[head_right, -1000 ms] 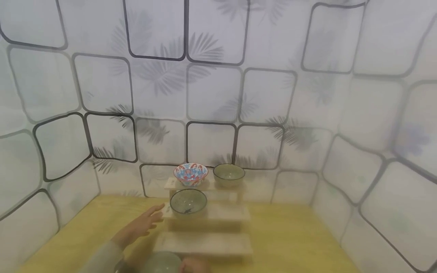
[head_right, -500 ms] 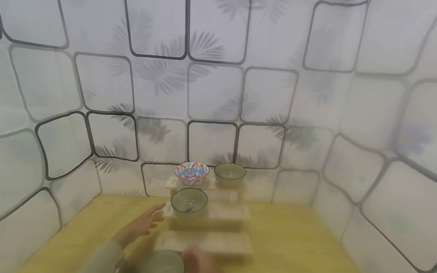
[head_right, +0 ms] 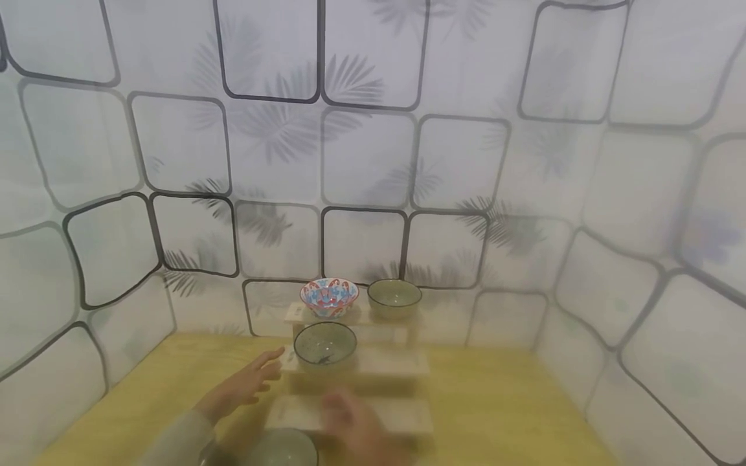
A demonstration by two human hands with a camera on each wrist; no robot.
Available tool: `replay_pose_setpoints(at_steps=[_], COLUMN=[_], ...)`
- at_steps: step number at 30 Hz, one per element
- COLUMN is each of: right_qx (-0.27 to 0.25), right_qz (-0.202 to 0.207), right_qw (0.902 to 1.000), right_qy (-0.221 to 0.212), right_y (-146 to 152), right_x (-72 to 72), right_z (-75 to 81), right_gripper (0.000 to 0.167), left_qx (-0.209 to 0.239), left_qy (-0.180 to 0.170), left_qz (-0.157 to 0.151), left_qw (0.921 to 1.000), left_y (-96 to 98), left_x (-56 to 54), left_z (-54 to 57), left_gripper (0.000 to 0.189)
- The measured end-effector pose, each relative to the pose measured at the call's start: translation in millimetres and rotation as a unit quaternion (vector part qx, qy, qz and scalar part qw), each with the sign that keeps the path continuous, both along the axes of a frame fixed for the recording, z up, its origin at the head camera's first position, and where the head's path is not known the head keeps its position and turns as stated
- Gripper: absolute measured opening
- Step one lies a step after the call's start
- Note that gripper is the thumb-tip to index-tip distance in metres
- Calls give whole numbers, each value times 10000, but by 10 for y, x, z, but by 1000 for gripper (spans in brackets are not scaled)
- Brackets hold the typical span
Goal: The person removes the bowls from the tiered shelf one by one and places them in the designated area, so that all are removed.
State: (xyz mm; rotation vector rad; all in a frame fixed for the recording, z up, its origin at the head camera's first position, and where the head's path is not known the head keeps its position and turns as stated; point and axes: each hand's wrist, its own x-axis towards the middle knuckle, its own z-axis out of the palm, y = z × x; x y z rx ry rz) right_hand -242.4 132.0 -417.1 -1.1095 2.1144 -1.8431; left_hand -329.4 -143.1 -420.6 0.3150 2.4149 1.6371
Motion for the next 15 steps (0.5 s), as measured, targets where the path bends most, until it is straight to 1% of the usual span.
replay_pose_setpoints(at_steps=[3, 5, 10, 12, 15], right_qx=[16, 25, -107, -160, -207], right_qz=[-176, -250, -284, -315, -311], right_qw=[9997, 9996, 9987, 9982, 9983], right_qy=[141, 150, 402, 480, 458], right_y=[23, 37, 74, 95, 127], right_x=[-39, -60, -106, -147, -202], right_z=[68, 125, 255, 270, 278], right_gripper=[32, 33, 35, 33, 31], left_qx=[-26, -75, -144, -138, -150], left_qy=[-51, -122, -322, -341, -327], left_qz=[-32, -35, -56, -62, -41], left_qw=[10000, 9999, 9994, 9993, 9993], left_y=[-8, -19, -25, -18, -6], left_x=[-13, -27, -44, -38, -23], left_z=[-11, -12, 1, 10, 20], left_gripper=[56, 58, 62, 62, 61])
